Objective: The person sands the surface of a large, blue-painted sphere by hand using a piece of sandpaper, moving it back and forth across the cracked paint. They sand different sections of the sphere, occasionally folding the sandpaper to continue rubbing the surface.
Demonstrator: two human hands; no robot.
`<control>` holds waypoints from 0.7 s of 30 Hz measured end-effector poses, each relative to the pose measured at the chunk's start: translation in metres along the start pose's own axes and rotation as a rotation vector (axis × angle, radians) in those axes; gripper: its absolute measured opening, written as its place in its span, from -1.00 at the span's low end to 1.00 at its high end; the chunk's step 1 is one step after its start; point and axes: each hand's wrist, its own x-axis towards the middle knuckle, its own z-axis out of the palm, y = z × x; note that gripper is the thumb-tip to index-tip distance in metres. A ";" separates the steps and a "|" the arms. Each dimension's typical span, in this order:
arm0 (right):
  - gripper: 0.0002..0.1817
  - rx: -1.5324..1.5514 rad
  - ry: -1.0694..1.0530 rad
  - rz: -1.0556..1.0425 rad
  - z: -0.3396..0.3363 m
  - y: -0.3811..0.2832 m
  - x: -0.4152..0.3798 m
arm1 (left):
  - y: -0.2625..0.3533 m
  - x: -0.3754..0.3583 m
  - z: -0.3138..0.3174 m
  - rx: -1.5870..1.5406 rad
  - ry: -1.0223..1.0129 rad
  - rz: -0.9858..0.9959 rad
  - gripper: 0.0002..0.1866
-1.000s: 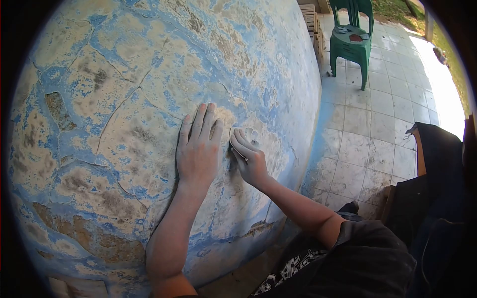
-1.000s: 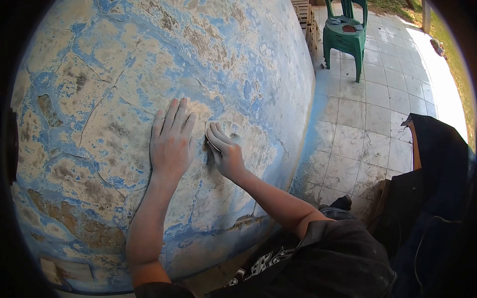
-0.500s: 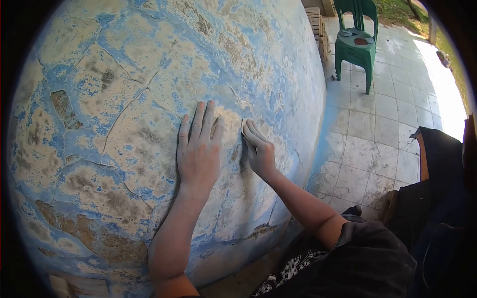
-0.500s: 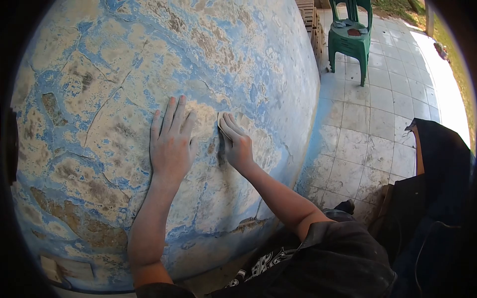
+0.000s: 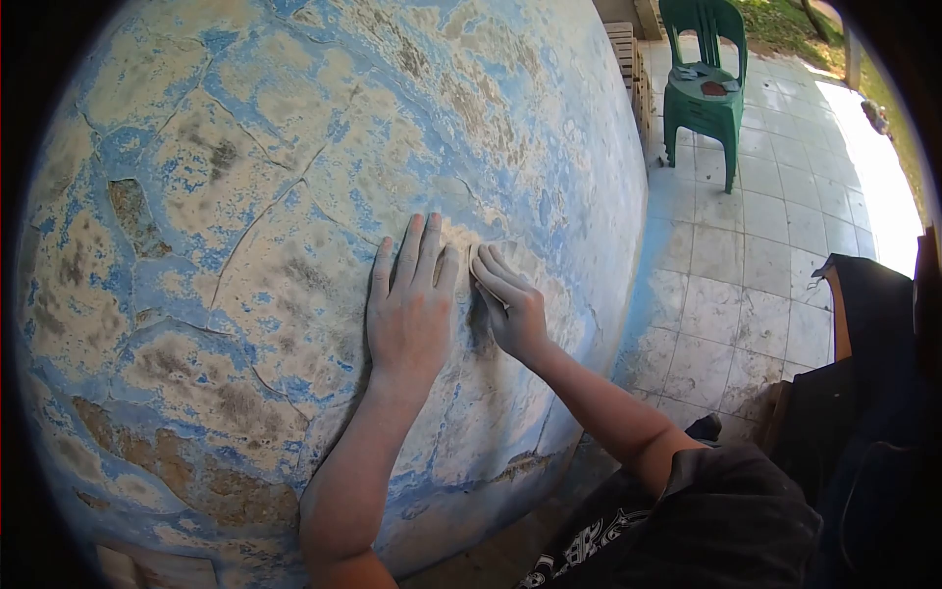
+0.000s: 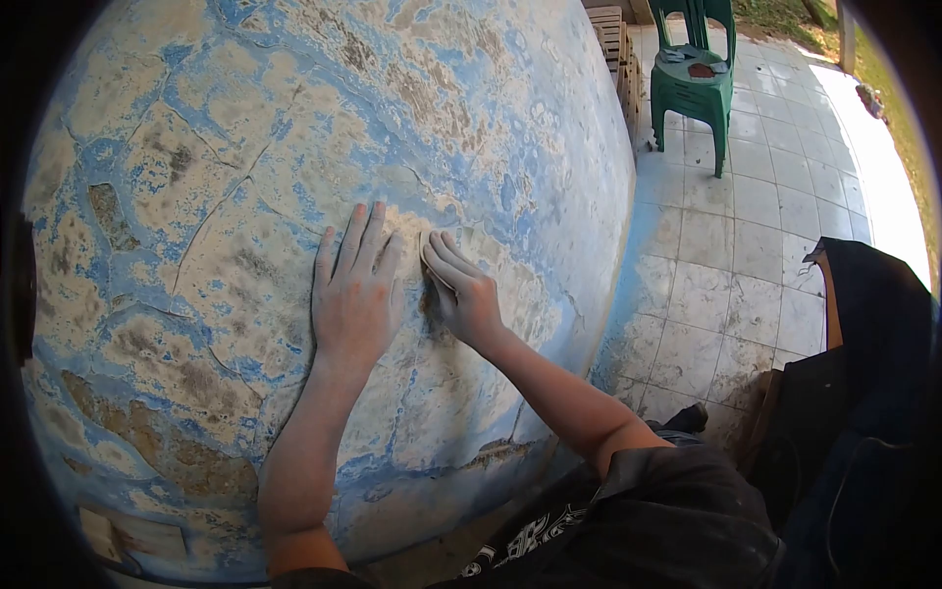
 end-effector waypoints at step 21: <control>-0.45 -0.049 -0.170 -0.030 -0.011 -0.017 -0.018 | -0.004 0.001 -0.008 0.109 0.019 -0.068 -0.13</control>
